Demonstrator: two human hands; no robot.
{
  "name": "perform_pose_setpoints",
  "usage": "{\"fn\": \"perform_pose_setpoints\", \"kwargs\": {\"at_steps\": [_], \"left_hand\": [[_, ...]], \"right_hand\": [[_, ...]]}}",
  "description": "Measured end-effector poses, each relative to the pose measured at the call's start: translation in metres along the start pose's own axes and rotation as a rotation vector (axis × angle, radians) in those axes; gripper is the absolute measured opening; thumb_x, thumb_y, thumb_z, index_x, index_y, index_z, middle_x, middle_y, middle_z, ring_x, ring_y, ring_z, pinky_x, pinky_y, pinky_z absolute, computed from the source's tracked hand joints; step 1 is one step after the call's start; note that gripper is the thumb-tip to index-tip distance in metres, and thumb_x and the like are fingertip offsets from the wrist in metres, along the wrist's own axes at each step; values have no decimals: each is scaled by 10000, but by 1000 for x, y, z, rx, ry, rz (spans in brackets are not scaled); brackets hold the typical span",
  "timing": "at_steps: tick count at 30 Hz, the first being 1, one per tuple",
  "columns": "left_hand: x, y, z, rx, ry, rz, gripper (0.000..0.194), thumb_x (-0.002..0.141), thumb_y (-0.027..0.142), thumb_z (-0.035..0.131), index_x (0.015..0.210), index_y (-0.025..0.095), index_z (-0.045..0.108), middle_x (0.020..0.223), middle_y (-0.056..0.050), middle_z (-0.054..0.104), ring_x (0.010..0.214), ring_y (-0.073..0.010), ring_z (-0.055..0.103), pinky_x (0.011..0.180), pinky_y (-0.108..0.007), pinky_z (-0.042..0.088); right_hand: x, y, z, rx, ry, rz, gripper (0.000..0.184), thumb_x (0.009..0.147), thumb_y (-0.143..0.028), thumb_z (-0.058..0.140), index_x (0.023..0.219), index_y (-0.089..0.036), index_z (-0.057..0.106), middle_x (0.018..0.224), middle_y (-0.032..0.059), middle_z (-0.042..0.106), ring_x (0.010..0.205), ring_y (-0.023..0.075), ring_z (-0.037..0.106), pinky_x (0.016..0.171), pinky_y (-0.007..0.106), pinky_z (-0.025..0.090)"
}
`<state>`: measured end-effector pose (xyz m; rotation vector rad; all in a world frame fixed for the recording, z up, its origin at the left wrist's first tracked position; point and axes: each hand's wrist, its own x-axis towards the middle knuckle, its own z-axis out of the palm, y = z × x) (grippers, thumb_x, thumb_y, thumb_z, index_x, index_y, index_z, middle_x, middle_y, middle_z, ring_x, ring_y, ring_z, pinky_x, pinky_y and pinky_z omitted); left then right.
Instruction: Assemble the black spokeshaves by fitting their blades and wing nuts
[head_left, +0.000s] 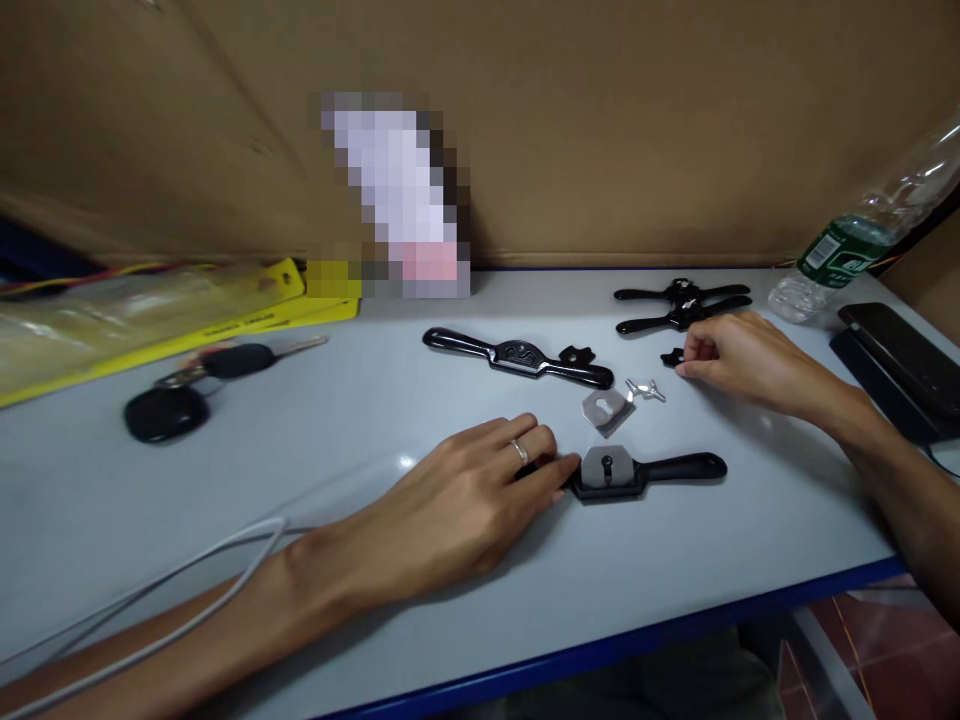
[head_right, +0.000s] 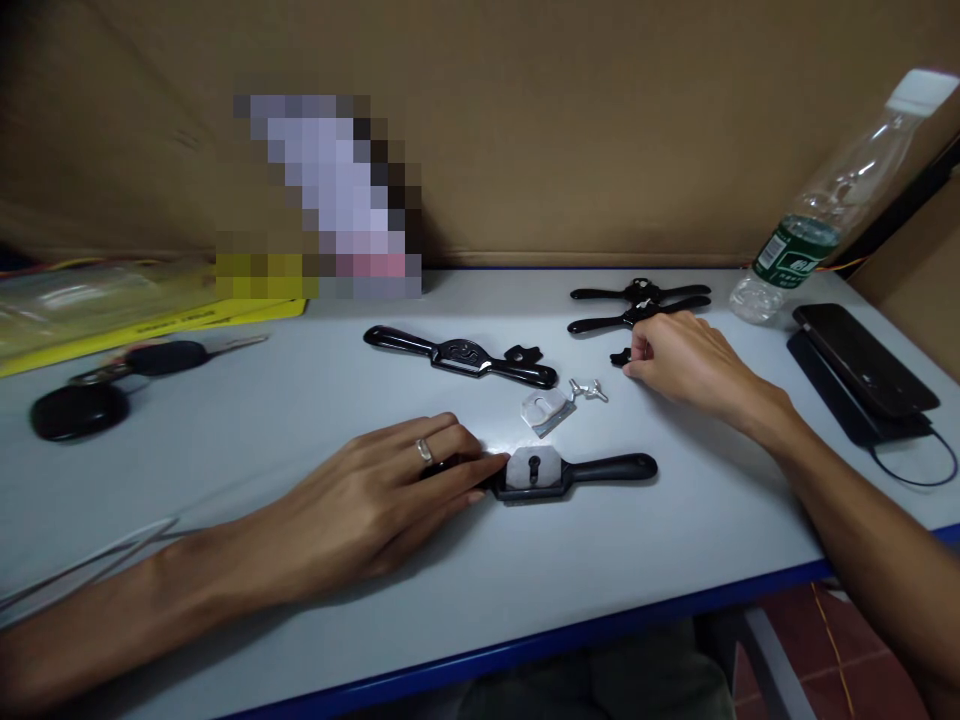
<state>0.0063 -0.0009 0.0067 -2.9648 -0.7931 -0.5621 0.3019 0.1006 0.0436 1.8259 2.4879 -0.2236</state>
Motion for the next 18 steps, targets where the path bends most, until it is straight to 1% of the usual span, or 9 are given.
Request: {"fn": "perform_pose_setpoints", "kwargs": {"at_steps": [2,3,6,7,9,12,13,15,18], "left_hand": [[0,0,1,-3,5,-2,244,1022,109,430,1146,87,639,928,-85,639,815,-209,574,675,-332,542],[0,0,1,-3,6,-4,243,1024,113,432,1142,88,641,929,-85,638,819,-208,575,678,-330,543],[0,0,1,12,3,-3,244,1025,120,430,1137,91,645,938,-88,640,824,-211,578,681,-336,546],[0,0,0,16,3,0,243,1025,120,431,1135,90,645,937,-89,640,822,-211,578,679,-338,546],[1,0,0,24,3,4,239,1025,119,431,1133,92,643,934,-88,643,814,-207,575,677,-337,545],[1,0,0,33,0,3,244,1024,112,425,1140,103,640,936,-86,649,819,-202,579,681,-330,543],[1,0,0,32,-3,0,248,1023,108,423,1144,105,639,937,-85,650,820,-202,582,683,-329,543],[1,1,0,29,-8,-2,250,1019,105,425,1143,104,643,938,-86,652,819,-203,586,683,-331,543],[2,1,-1,28,-6,-3,239,1016,107,438,1126,97,650,932,-89,652,811,-202,588,683,-332,546]], "right_hand": [[0,0,-1,23,5,-12,131,856,-347,642,860,-221,677,861,43,716,771,224,623,647,321,384],[-1,0,-2,31,23,-12,169,865,-374,639,920,-220,681,880,46,718,778,226,624,651,321,386],[-3,2,-2,7,63,11,382,909,-466,597,1181,-202,649,943,77,725,819,258,634,658,329,389],[-3,3,-2,-18,55,11,394,922,-455,581,1211,-195,642,953,87,726,836,268,638,660,330,387],[-3,7,-2,-66,22,-10,320,924,-391,581,1161,-193,665,960,96,727,848,271,642,657,325,383],[-1,8,-1,-69,-3,-56,141,893,-323,624,926,-205,693,880,70,718,786,241,629,646,315,375],[-1,7,-1,-60,13,-67,123,889,-312,631,868,-206,691,859,64,714,773,236,623,646,316,373],[-1,1,-1,-21,95,-89,147,909,-282,609,827,-200,699,868,70,717,791,238,623,662,324,378],[-7,-14,-3,136,236,-184,188,943,-216,553,871,-179,723,937,83,733,837,224,631,718,330,406]]}}
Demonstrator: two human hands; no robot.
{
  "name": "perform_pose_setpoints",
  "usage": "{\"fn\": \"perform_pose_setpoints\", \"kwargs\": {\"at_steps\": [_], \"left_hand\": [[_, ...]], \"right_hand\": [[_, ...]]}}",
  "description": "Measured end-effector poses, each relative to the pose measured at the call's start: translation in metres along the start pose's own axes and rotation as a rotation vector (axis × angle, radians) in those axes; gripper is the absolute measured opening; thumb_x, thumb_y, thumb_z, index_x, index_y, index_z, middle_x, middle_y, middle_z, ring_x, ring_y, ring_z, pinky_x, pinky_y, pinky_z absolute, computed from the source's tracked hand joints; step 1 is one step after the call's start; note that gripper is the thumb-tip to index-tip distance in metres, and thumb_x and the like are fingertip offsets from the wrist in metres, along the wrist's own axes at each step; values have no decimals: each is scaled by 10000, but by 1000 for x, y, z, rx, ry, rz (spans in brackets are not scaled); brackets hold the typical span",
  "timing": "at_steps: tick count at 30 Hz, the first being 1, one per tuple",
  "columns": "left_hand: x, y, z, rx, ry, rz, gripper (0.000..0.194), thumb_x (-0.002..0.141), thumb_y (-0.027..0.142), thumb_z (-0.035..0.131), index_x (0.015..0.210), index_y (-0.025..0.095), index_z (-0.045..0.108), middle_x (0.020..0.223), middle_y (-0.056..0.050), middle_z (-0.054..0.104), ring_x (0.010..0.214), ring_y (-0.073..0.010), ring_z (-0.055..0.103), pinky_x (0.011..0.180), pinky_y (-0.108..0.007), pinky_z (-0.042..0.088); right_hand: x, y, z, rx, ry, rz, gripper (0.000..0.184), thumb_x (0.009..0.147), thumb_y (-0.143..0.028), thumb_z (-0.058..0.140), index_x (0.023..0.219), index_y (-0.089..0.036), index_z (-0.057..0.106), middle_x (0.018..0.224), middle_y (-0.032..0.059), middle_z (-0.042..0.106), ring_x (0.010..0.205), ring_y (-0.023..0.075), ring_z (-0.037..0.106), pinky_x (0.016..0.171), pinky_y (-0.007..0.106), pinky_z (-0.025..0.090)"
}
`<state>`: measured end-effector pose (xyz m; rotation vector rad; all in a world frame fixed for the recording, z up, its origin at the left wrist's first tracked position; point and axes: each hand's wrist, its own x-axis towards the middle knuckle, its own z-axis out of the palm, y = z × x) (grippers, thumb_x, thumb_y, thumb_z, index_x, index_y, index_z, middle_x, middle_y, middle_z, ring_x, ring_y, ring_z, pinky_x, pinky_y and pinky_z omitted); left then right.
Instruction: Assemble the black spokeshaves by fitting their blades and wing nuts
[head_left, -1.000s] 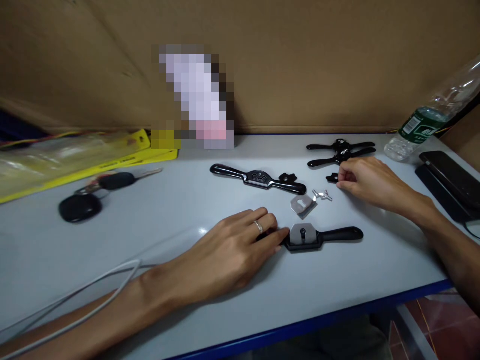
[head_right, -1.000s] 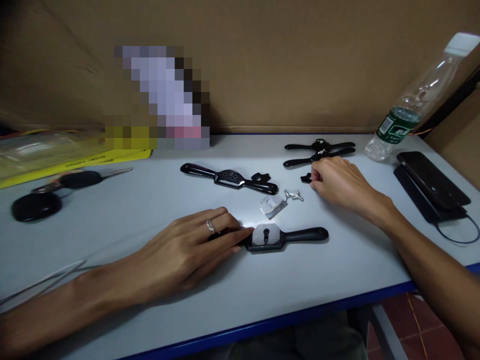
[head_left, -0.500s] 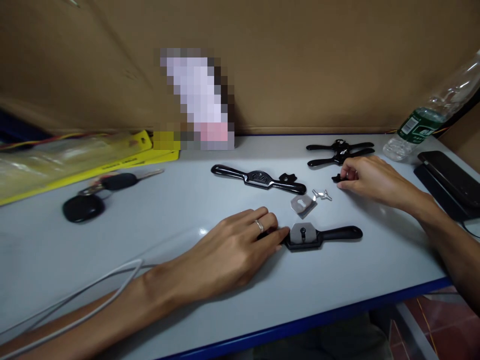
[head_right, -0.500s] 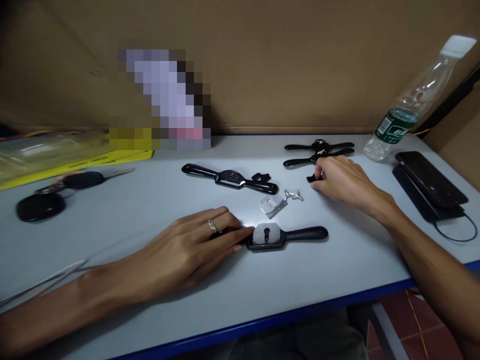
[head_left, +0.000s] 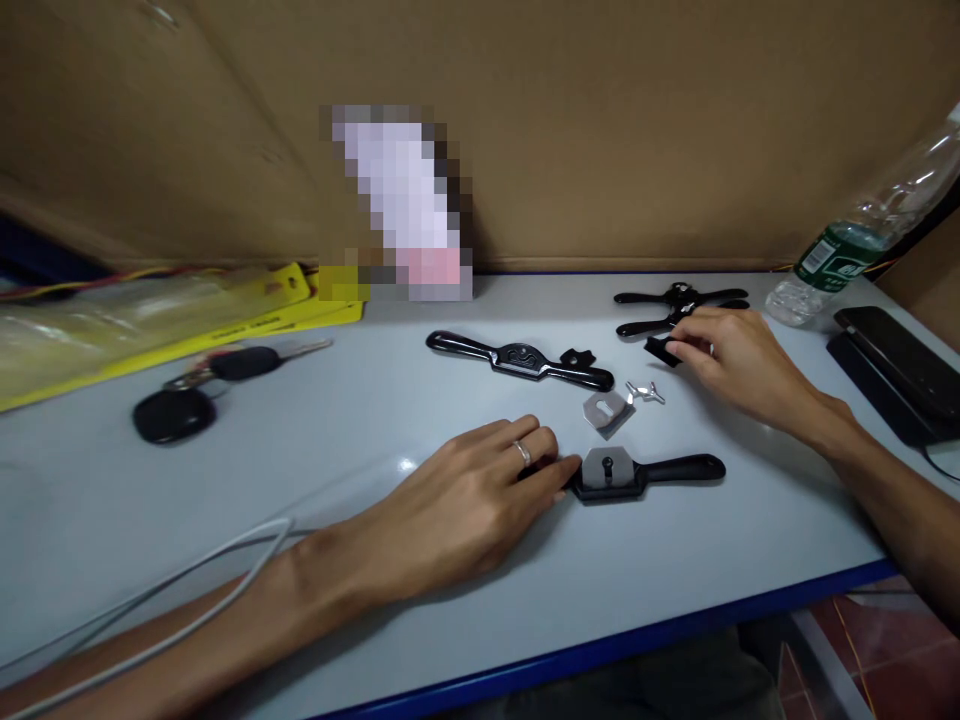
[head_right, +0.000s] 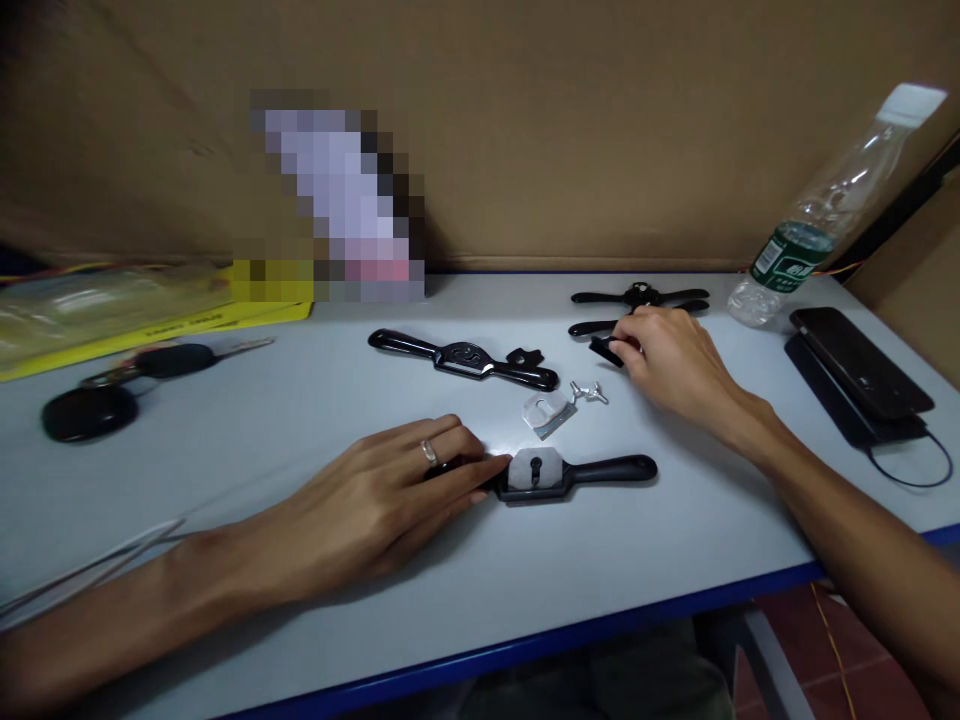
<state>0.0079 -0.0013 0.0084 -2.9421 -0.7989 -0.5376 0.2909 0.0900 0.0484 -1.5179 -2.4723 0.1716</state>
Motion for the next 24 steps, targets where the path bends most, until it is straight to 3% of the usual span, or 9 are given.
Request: {"fn": "perform_pose_setpoints", "kwargs": {"at_steps": [4,8,14,21,24], "left_hand": [[0,0,0,-5,5,-1,241,1022,110,431,1130,95,647,927,-85,651,812,-198,582,689,-326,541],[-1,-1,1,-17,16,2,244,1024,108,421,1137,94,638,923,-80,642,811,-201,570,680,-332,533],[-1,-1,2,-18,15,4,231,988,62,437,1094,102,639,911,-75,634,796,-197,554,674,-329,532],[-2,-1,2,-24,23,4,250,1007,90,447,1182,87,626,928,-81,637,818,-201,566,681,-328,540],[-2,-1,2,-34,11,0,244,1004,89,456,1172,80,632,932,-87,641,823,-211,573,678,-335,542]], "right_hand": [[-12,-25,-3,361,-8,-120,142,910,-225,632,800,-191,716,812,18,726,722,156,616,682,286,420],[-26,-45,-1,555,-114,-140,129,878,-200,682,750,-192,696,699,-28,685,625,116,570,630,258,404],[-35,-57,10,501,-176,-269,138,890,-121,690,769,-186,710,741,-25,685,696,119,584,683,260,396],[-37,-60,15,440,-211,-331,174,932,-157,650,786,-204,734,771,-8,703,728,140,616,720,280,422],[-34,-56,7,474,-125,-303,196,962,-191,604,829,-205,747,833,8,745,754,150,652,727,284,442]]}}
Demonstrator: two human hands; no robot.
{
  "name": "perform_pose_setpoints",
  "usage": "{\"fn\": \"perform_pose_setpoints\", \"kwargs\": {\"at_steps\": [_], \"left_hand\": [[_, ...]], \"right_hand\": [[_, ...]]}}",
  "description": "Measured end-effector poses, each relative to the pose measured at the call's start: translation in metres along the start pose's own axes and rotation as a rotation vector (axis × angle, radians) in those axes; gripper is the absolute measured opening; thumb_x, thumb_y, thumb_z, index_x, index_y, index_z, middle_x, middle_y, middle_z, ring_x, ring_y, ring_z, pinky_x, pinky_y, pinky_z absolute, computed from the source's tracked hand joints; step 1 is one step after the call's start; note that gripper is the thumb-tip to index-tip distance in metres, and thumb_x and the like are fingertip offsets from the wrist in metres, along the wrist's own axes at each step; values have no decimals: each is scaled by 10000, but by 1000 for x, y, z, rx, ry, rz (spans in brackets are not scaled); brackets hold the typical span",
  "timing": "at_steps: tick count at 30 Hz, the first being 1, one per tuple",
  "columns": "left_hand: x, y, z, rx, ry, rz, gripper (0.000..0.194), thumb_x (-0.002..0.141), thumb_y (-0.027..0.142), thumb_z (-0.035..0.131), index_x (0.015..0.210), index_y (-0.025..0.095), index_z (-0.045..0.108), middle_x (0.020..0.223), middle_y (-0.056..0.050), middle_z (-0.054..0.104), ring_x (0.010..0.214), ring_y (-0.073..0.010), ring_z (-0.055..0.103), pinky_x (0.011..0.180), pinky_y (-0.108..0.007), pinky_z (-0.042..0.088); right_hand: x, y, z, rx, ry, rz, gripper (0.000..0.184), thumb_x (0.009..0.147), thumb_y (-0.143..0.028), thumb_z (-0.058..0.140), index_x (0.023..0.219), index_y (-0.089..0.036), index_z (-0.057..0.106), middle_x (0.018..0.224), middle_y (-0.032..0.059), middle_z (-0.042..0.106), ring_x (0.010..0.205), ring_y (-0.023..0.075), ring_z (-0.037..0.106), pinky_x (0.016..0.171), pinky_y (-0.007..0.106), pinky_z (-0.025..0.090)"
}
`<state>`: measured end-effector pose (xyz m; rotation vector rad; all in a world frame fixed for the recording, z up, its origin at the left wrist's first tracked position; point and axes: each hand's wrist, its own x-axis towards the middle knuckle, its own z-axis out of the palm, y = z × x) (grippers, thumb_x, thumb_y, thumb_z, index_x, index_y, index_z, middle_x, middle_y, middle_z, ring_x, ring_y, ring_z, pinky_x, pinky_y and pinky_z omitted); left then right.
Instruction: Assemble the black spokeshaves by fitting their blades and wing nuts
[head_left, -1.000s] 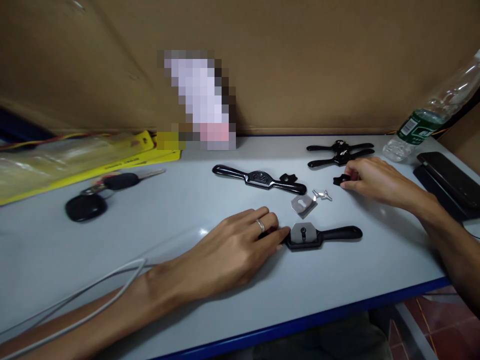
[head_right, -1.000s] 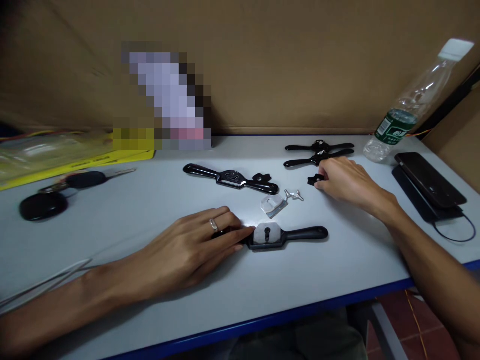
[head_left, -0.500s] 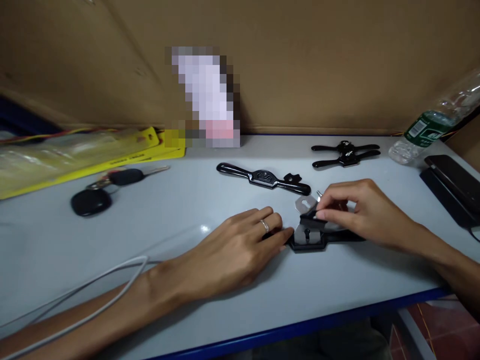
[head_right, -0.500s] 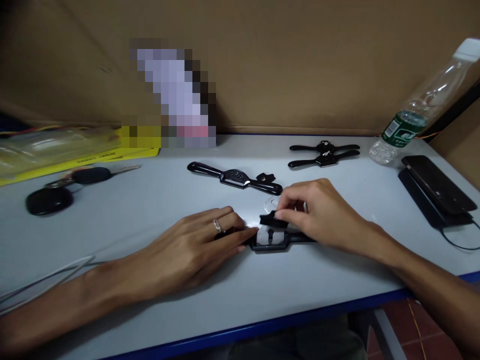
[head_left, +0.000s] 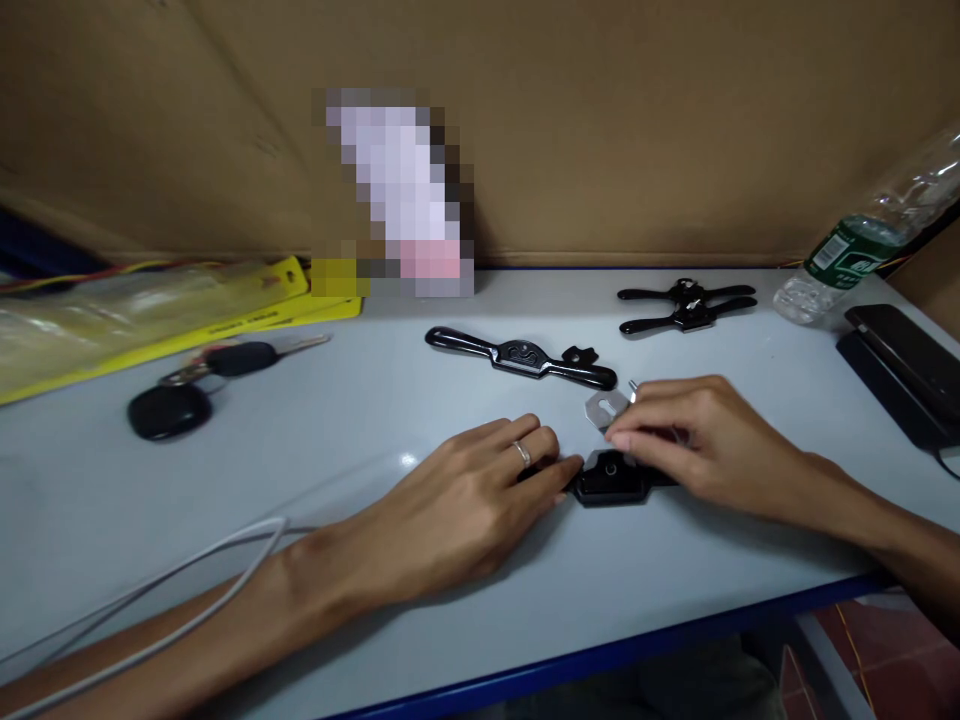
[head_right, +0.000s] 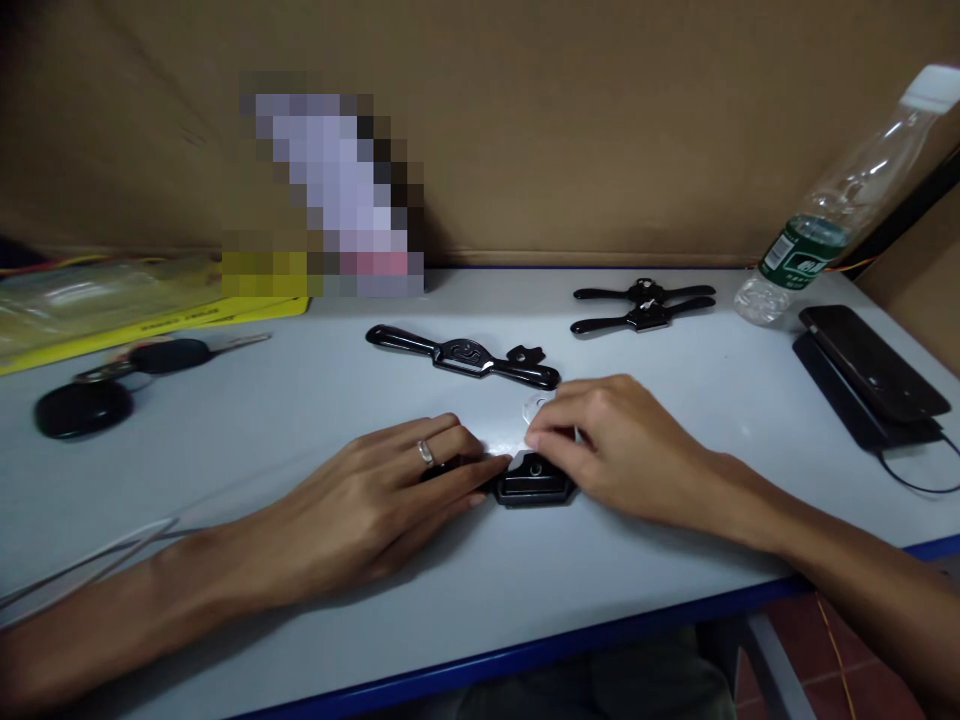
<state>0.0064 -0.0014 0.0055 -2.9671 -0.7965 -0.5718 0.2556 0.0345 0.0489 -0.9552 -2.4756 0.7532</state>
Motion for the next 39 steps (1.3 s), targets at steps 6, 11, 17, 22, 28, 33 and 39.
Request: {"fn": "perform_pose_setpoints", "kwargs": {"at_steps": [6,11,17,22,28,33,39], "left_hand": [[2,-1,-1,18,23,22,251,995,79,447,1151,80,644,927,-92,657,821,-211,591,680,-334,553],[2,1,-2,23,28,5,243,985,83,461,1132,107,653,920,-82,663,813,-197,598,680,-317,555],[2,0,-1,15,22,21,250,990,77,448,1139,86,649,923,-88,663,813,-206,598,681,-332,564],[3,0,-1,15,15,15,256,990,63,447,1158,73,640,936,-95,658,828,-221,593,683,-350,562],[2,0,-1,15,19,18,252,1001,65,434,1145,76,640,928,-89,649,824,-213,577,682,-344,556],[1,0,-1,11,26,16,253,993,56,436,1149,80,634,928,-86,650,821,-207,574,670,-324,546],[1,0,-1,6,9,15,260,983,49,442,1155,80,634,934,-87,647,823,-206,579,685,-325,542]], "right_hand": [[3,22,-37,-434,204,192,240,967,-258,521,903,-224,749,934,51,767,795,218,669,691,338,420],[4,36,-39,-480,33,227,155,913,-253,580,911,-216,731,934,47,738,802,211,635,712,332,411],[3,36,-24,-501,-103,195,192,933,-251,566,1050,-215,715,1012,66,697,836,212,610,723,322,384],[2,35,-26,-495,-188,209,115,931,-219,534,865,-205,627,863,42,669,746,189,567,671,314,346],[-6,35,-29,-494,-232,228,109,898,-172,504,869,-216,600,812,43,659,719,202,559,655,320,342],[-5,26,-29,-360,-154,140,175,946,-172,532,1027,-202,684,879,31,715,770,189,605,706,303,387],[1,6,-11,-19,47,13,98,907,-112,679,835,-166,719,816,-1,723,726,122,624,701,249,414]]}}
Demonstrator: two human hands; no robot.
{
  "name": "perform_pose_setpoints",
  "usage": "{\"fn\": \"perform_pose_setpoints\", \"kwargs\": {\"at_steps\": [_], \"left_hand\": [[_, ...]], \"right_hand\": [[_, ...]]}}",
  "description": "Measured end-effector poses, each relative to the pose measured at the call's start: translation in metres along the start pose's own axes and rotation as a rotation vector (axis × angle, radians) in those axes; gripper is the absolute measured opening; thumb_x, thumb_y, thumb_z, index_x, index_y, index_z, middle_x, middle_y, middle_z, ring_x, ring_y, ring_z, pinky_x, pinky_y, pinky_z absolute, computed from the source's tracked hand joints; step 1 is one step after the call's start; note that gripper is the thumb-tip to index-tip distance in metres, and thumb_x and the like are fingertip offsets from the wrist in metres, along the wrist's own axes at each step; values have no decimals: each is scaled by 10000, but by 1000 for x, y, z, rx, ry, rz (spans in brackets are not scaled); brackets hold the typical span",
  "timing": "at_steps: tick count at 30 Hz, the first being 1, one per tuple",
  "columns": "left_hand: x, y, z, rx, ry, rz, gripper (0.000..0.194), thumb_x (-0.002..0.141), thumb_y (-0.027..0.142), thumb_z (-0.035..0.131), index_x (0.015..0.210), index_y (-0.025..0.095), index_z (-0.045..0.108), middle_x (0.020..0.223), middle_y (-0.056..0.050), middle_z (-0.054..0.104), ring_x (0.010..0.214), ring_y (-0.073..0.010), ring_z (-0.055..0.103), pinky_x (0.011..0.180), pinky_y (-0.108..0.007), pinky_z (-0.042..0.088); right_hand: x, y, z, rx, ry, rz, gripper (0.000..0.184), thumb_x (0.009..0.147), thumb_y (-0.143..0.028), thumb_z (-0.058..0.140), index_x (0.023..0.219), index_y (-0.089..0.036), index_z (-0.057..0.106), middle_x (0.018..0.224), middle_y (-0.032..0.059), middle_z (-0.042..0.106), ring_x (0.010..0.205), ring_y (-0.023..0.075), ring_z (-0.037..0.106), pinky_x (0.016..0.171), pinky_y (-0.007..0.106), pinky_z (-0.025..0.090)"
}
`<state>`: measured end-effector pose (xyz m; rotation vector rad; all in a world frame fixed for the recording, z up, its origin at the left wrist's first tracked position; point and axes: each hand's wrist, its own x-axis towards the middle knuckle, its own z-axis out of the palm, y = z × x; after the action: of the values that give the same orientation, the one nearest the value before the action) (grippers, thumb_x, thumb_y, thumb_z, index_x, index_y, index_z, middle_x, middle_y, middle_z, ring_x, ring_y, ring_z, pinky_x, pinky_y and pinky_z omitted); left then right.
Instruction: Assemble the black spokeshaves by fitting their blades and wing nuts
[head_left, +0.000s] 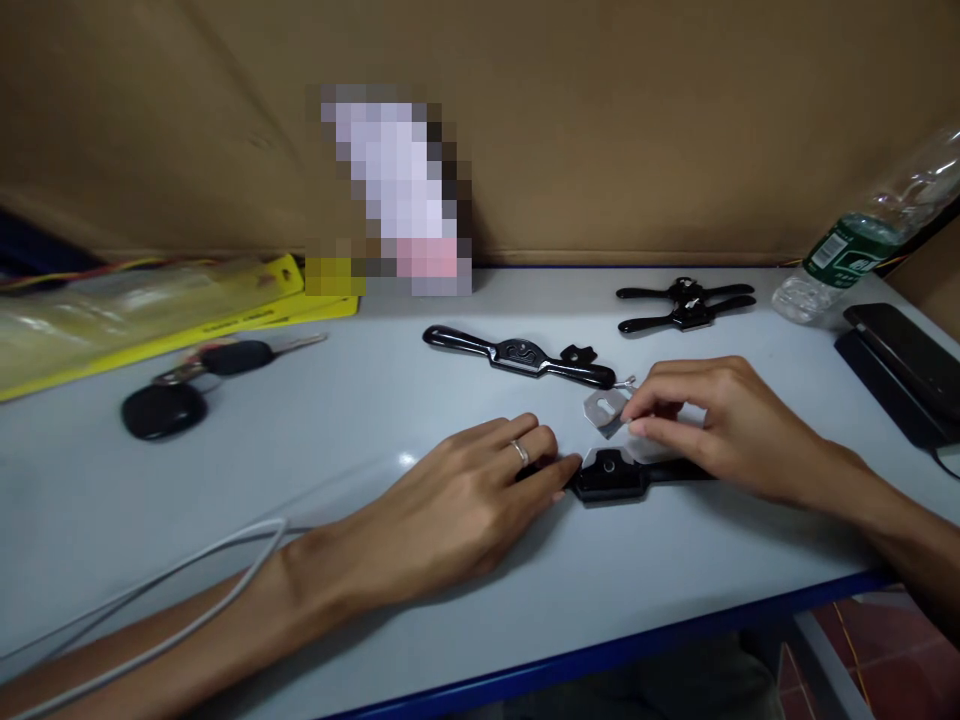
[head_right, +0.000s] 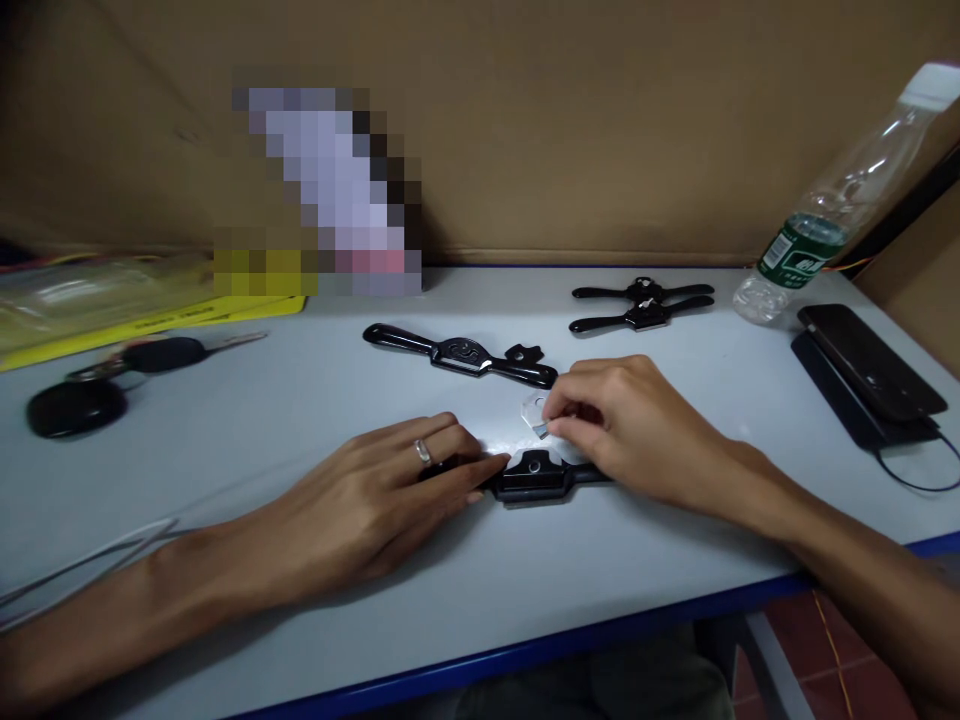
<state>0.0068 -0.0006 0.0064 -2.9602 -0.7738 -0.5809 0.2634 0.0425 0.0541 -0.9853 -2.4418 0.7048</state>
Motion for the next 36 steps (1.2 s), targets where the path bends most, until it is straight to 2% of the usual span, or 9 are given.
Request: {"fn": "perform_pose_setpoints", "kwargs": {"at_steps": [7,18,28,33,36], "left_hand": [[1,0,0,0,5,-7,264,968,44,463,1161,79,639,918,-81,634,811,-204,574,687,-323,539],[0,0,1,4,1,-2,272,975,39,440,1158,72,639,907,-81,628,811,-206,568,661,-325,539],[0,0,0,-15,-12,-9,267,991,54,441,1149,71,655,910,-90,633,818,-211,581,667,-331,549],[0,0,0,-2,4,-2,271,989,61,440,1153,71,656,895,-84,628,796,-202,571,658,-323,538],[-1,0,-1,-4,3,-7,279,981,59,443,1157,77,658,905,-83,628,806,-205,571,652,-323,530]], "right_hand": [[-3,-7,25,68,34,-124,169,911,-77,673,755,-138,645,679,-42,608,599,74,512,628,217,373],[-3,0,32,46,-38,-151,195,960,-109,611,775,-164,586,715,-36,592,627,91,501,640,233,360],[-4,4,39,-105,-41,-272,235,1020,-140,500,791,-172,541,728,-1,531,649,132,426,629,276,342],[-3,1,34,-27,-138,-218,201,1009,-141,525,814,-168,567,749,1,562,656,126,473,645,271,368],[-1,2,34,25,-100,-149,197,968,-144,588,772,-167,590,757,-2,575,693,126,501,666,270,373]]}}
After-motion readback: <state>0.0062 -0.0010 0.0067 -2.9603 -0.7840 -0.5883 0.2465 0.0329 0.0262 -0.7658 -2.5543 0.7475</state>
